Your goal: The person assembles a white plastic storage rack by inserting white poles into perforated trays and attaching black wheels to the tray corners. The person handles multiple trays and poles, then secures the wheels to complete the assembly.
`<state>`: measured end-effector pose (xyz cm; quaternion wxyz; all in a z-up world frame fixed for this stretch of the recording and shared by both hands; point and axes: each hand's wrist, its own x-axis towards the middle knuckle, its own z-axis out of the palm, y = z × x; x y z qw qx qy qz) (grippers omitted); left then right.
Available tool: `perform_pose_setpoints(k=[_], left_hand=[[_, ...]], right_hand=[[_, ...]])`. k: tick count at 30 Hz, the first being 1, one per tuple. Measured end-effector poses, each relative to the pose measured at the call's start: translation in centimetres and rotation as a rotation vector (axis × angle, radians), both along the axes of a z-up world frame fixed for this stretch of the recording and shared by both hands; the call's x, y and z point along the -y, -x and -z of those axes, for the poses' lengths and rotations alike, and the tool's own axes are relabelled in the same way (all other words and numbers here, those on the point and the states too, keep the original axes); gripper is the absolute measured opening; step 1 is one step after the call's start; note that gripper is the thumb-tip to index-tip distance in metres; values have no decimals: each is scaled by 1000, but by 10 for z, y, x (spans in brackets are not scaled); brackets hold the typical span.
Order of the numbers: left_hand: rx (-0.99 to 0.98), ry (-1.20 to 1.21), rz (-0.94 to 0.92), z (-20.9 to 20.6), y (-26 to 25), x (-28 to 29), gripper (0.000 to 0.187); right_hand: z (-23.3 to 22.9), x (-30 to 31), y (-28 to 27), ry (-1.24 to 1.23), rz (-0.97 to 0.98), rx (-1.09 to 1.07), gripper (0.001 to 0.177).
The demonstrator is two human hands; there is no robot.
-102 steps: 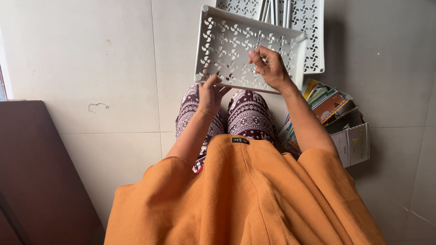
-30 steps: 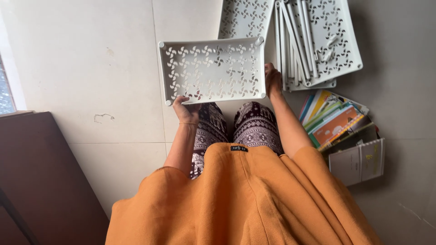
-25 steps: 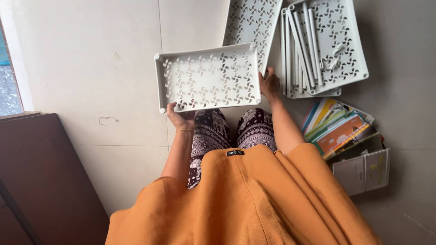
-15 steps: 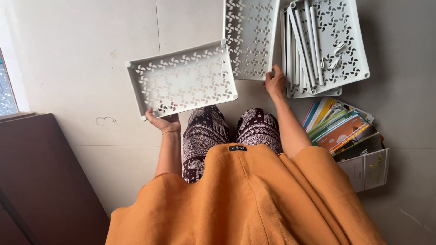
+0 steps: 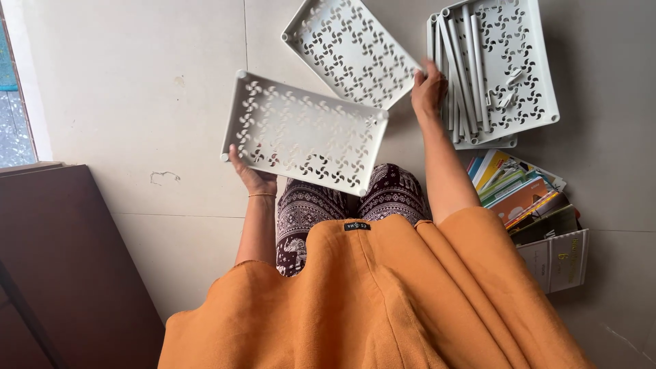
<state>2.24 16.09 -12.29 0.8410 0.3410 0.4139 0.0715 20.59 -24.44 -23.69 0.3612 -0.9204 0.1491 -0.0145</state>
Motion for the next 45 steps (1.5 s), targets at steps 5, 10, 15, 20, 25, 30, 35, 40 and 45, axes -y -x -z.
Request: perform_pose_setpoints(k=[5,10,15,20,25,30,35,40,45], left_hand=[[-104,-19,41,11,-6,10,81],[-162,-7,-30,18,-11,13,79],[-165,1,-26,25,-8,6,77],[-243,-19,59,61,-5,14,71],[-359,2,158,107,-12,28,57],[-509,-178,323,124,-29,29,46],[-534,-389,338,114,-38,38,61],[-528,-705,519,106,-37,39,56],[-578,-833,686,112,-36,40,35]], right_hand=[[-1,-14,13,-8,-193,129,42],[5,-36,45,18,-563,-19,38],[23,-35,57,62,-535,-71,27],[25,-17,48,103,-399,60,32],[-5,-8,59,-67,-88,-129,29],[-12,0,95,-169,-144,-421,36],[3,7,112,-190,-96,-446,44],[2,15,92,-187,32,-357,34],[-12,24,92,-326,-70,-277,39]])
